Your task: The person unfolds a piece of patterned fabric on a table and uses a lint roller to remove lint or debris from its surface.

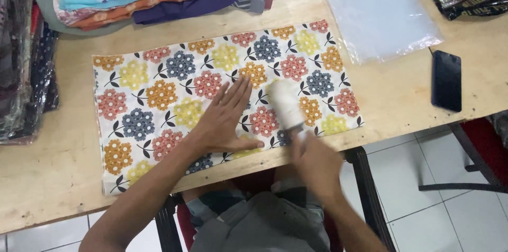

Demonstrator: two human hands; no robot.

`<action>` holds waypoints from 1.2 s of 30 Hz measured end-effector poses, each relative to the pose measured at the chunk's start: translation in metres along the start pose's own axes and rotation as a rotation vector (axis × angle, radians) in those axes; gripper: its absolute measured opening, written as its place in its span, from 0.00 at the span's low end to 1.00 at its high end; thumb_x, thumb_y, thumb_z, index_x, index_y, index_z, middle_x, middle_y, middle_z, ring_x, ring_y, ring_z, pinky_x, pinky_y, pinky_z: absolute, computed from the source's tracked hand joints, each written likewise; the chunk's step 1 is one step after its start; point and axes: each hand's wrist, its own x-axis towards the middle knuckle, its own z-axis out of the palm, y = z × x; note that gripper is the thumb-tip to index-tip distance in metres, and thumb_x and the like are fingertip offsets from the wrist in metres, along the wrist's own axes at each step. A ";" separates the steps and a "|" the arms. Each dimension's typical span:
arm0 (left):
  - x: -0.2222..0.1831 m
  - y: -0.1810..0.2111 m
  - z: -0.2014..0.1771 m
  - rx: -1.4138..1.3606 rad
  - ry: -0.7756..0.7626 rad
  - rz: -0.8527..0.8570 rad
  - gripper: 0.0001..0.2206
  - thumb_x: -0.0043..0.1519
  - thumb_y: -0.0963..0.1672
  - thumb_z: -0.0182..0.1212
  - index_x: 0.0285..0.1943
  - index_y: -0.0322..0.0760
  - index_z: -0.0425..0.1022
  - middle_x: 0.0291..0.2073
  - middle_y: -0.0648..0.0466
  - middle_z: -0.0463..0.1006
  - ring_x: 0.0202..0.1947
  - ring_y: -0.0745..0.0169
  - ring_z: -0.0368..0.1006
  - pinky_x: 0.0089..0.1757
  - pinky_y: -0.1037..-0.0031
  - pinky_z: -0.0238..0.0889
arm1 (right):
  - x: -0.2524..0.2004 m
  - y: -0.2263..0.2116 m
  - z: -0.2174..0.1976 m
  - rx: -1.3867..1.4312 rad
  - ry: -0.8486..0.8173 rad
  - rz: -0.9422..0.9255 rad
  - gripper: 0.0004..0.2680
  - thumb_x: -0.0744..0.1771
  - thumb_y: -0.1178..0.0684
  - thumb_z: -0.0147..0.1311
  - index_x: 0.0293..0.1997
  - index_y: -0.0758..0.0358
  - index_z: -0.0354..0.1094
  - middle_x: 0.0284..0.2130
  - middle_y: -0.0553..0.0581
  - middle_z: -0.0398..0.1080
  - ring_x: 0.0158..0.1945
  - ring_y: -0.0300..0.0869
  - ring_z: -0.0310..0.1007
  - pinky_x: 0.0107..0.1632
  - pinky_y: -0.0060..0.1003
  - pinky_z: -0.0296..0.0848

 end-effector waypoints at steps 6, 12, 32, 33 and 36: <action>-0.002 -0.003 0.012 0.393 0.169 0.163 0.64 0.53 0.78 0.30 0.80 0.26 0.30 0.79 0.40 0.32 0.79 0.49 0.24 0.71 0.59 0.13 | -0.012 0.001 0.017 -0.048 -0.101 -0.034 0.21 0.71 0.32 0.30 0.36 0.53 0.69 0.27 0.53 0.76 0.32 0.58 0.77 0.33 0.53 0.70; 0.001 0.010 -0.009 0.139 -0.131 0.009 0.64 0.46 0.76 0.37 0.80 0.31 0.41 0.79 0.42 0.42 0.79 0.47 0.33 0.70 0.56 0.20 | 0.018 0.037 -0.030 -0.084 -0.161 0.127 0.24 0.70 0.33 0.28 0.42 0.58 0.73 0.36 0.69 0.79 0.45 0.66 0.80 0.47 0.59 0.75; 0.004 0.013 -0.011 0.028 -0.177 -0.054 0.55 0.54 0.71 0.40 0.81 0.36 0.39 0.80 0.45 0.38 0.80 0.49 0.30 0.70 0.55 0.17 | 0.128 0.151 -0.034 0.133 0.401 0.082 0.22 0.74 0.40 0.43 0.38 0.73 0.75 0.25 0.77 0.73 0.35 0.70 0.79 0.36 0.59 0.71; 0.006 0.011 -0.009 0.034 -0.172 -0.057 0.55 0.54 0.71 0.40 0.81 0.36 0.39 0.80 0.45 0.38 0.80 0.49 0.30 0.70 0.55 0.17 | 0.131 0.147 -0.037 0.138 0.406 0.077 0.22 0.74 0.40 0.43 0.38 0.73 0.75 0.25 0.77 0.73 0.35 0.70 0.79 0.36 0.59 0.71; 0.012 0.011 -0.010 0.051 -0.207 -0.064 0.47 0.60 0.66 0.41 0.81 0.39 0.39 0.81 0.47 0.37 0.80 0.52 0.30 0.71 0.53 0.21 | 0.133 0.136 -0.044 0.082 0.379 0.094 0.21 0.74 0.40 0.45 0.44 0.74 0.76 0.28 0.77 0.75 0.37 0.70 0.79 0.37 0.60 0.73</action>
